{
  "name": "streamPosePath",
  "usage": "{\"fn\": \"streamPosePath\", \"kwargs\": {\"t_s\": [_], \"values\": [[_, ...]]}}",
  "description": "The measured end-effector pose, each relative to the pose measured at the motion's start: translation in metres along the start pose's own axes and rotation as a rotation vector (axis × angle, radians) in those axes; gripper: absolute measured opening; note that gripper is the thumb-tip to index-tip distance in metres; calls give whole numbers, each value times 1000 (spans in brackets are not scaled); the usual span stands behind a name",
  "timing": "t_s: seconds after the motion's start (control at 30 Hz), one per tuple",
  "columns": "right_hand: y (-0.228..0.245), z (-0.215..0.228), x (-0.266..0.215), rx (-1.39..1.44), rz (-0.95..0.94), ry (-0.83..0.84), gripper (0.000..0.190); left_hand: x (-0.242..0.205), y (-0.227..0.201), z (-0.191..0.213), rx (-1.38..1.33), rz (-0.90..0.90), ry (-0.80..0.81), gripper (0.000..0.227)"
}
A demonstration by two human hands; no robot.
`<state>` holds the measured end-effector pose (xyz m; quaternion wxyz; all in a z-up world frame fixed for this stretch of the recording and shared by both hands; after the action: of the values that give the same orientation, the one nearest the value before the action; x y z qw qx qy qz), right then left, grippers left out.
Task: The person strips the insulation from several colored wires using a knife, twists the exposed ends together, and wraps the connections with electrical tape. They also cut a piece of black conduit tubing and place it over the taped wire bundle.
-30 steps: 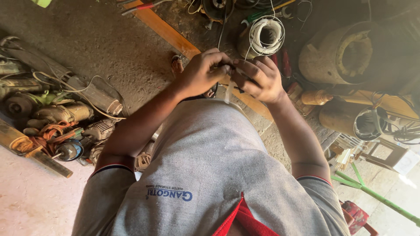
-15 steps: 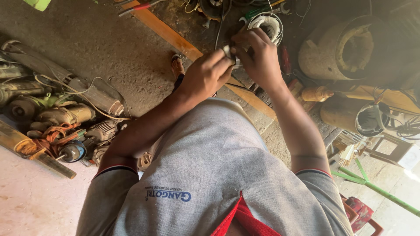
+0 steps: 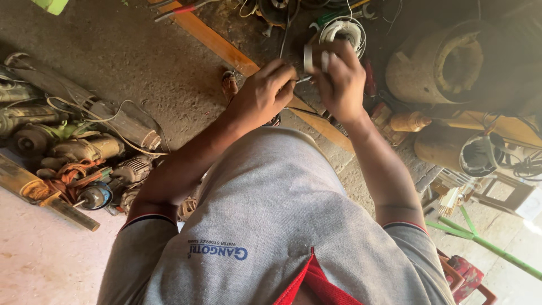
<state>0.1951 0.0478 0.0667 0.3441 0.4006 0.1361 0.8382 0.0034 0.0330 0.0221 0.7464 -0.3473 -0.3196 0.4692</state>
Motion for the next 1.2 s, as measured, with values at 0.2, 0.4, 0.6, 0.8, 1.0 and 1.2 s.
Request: {"fn": "streamPosePath", "kwargs": {"t_s": [0.2,0.4,0.6,0.8,1.0,1.2], "values": [[-23,-15,9,123,-393,208,16,-6,-9,-7,408,-241,-207,29],[-2,0,-2,26,-227,33,19,1,-8,-12,220,-147,-152,16],[27,1,-43,20,-417,2,22,5,2,-3,-430,251,161,15],[23,-29,-64,844,-803,-103,39,7,-9,0,-363,175,161,16],[31,-21,-56,538,-651,-32,23,8,-15,2,-303,256,140,27],[32,-17,-56,420,-599,-9,16,3,-24,-3,-219,75,14,21]]}}
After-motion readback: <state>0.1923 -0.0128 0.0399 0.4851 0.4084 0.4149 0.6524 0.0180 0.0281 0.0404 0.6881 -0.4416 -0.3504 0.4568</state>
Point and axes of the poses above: each hand's wrist, its own x-axis towards the middle knuckle, its own z-axis out of the back of the hand, y = z × x, the point moved 3 cm from there along x, towards the middle knuckle, and after that the axes turned 10 degrees about z, right-handed, at the moved point
